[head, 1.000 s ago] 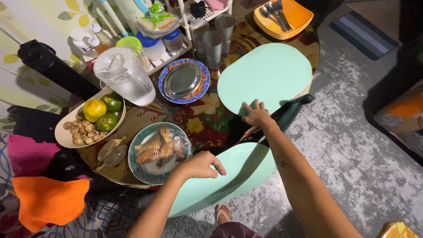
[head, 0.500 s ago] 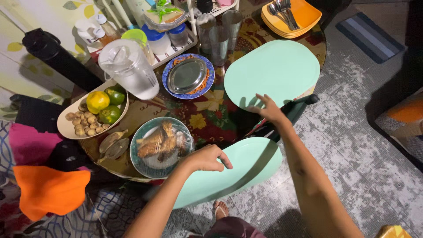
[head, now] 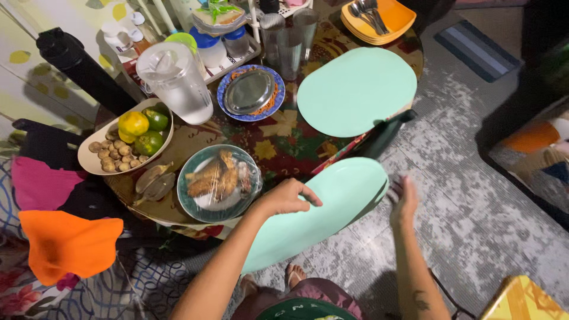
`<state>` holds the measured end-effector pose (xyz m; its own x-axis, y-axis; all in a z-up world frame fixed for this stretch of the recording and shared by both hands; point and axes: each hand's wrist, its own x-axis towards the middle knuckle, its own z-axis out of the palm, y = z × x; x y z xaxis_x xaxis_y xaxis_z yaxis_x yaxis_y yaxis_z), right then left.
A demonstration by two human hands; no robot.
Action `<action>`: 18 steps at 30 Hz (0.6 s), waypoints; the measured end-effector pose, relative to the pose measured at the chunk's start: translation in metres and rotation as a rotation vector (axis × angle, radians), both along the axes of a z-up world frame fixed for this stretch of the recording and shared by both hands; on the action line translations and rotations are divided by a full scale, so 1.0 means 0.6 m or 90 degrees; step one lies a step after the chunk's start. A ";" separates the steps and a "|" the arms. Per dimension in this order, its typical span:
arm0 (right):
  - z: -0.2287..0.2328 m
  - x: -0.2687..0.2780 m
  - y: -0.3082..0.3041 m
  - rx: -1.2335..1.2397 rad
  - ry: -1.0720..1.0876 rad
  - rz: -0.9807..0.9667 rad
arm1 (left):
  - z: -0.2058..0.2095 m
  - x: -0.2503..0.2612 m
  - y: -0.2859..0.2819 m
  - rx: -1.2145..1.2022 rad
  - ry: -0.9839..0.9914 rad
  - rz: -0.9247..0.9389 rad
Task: The person retrieves light green trays from a shelf, wipes them with a cloth, and places them on a table. They then arrange plates, a pitcher, and cutlery on the trays to set the table.
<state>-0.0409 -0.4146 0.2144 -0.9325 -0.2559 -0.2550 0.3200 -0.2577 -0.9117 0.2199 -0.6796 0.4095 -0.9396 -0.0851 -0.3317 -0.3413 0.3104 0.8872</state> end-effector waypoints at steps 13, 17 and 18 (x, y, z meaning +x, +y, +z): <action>-0.078 0.261 0.128 -0.037 -0.282 0.162 | -0.071 0.051 0.011 0.218 0.098 0.135; -0.039 0.276 0.171 -0.011 -0.195 0.156 | -0.090 0.068 0.010 0.312 0.104 0.134; -0.025 0.281 0.179 -0.003 -0.180 0.152 | -0.095 0.070 0.013 0.303 0.122 0.132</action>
<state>0.1278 -0.3073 0.1992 -0.7393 -0.4599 -0.4919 0.6103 -0.1490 -0.7780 0.2619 -0.6717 0.3526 -0.9663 -0.1572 -0.2037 -0.1714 -0.1969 0.9653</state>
